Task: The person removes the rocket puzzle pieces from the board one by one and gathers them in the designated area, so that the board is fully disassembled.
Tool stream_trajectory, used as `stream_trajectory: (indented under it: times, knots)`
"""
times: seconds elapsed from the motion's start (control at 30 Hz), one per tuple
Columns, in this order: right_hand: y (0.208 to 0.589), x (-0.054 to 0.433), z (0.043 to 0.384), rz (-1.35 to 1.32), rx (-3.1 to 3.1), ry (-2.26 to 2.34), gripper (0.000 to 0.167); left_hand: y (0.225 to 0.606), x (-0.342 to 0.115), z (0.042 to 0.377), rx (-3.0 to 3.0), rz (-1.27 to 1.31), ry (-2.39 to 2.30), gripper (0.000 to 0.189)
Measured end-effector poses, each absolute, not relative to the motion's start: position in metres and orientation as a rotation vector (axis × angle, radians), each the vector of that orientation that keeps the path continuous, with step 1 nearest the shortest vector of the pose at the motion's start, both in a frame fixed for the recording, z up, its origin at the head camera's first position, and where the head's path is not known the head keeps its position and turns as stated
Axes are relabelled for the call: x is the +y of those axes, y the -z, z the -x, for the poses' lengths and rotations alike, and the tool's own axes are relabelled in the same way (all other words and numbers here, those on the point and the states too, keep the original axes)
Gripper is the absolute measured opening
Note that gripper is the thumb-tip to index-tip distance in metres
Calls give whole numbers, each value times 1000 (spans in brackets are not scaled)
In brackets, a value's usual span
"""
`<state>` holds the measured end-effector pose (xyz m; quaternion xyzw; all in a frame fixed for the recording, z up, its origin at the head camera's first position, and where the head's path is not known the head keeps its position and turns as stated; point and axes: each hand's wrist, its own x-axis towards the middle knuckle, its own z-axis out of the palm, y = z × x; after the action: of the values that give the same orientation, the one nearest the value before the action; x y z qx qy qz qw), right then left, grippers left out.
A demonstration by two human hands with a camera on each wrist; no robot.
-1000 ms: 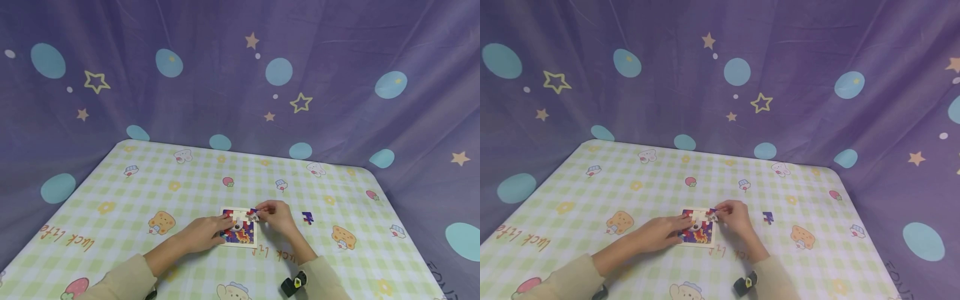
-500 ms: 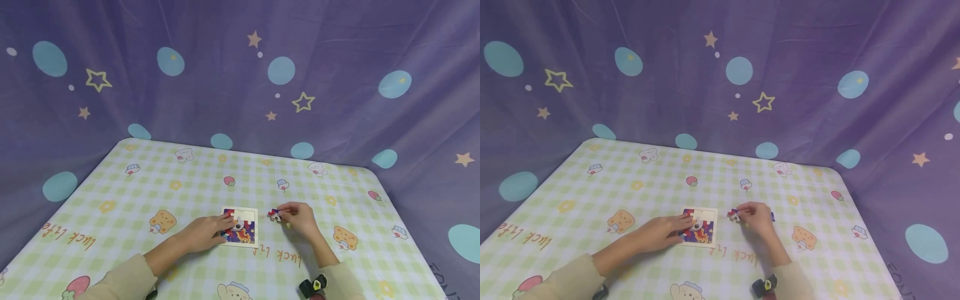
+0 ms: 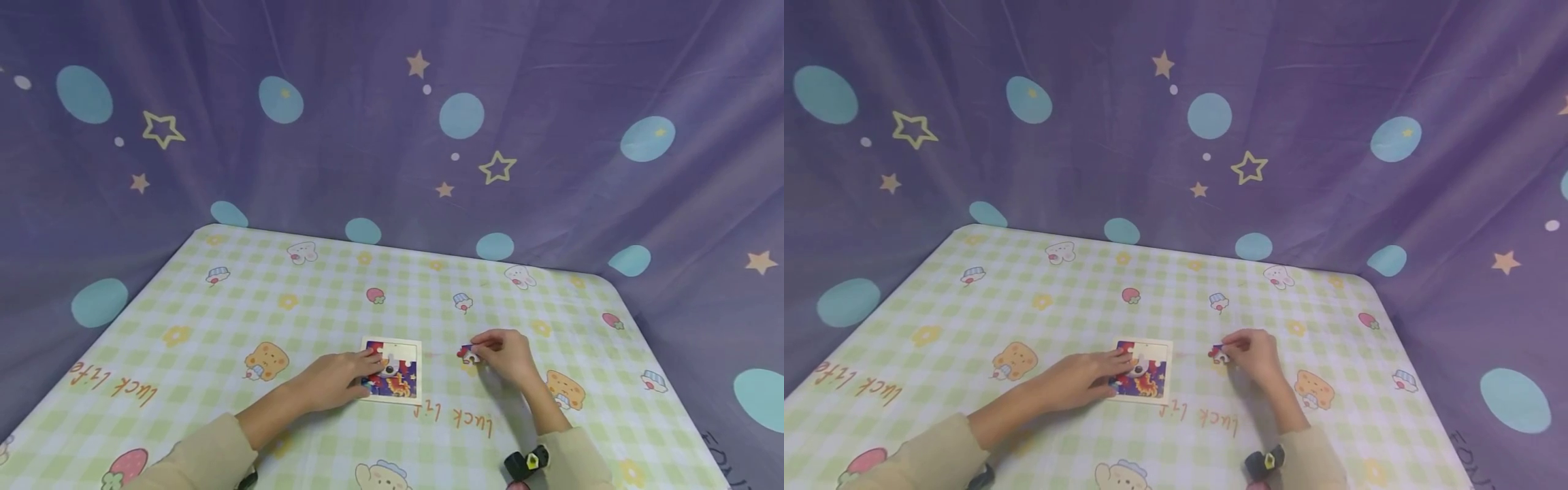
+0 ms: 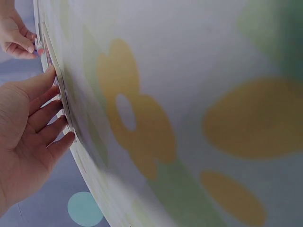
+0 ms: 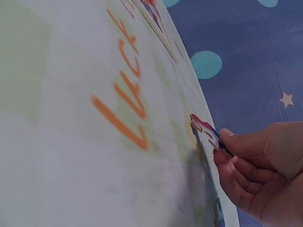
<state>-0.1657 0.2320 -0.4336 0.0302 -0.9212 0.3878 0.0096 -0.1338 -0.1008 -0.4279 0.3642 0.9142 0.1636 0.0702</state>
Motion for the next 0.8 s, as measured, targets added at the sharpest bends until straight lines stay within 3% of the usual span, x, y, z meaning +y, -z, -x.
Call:
stream_trajectory:
  times: [0.8]
  knots:
    - [433, 240, 174, -171, -2973, -1030, 5, 427, -100, 134, 2744, -1098, -480, 51]
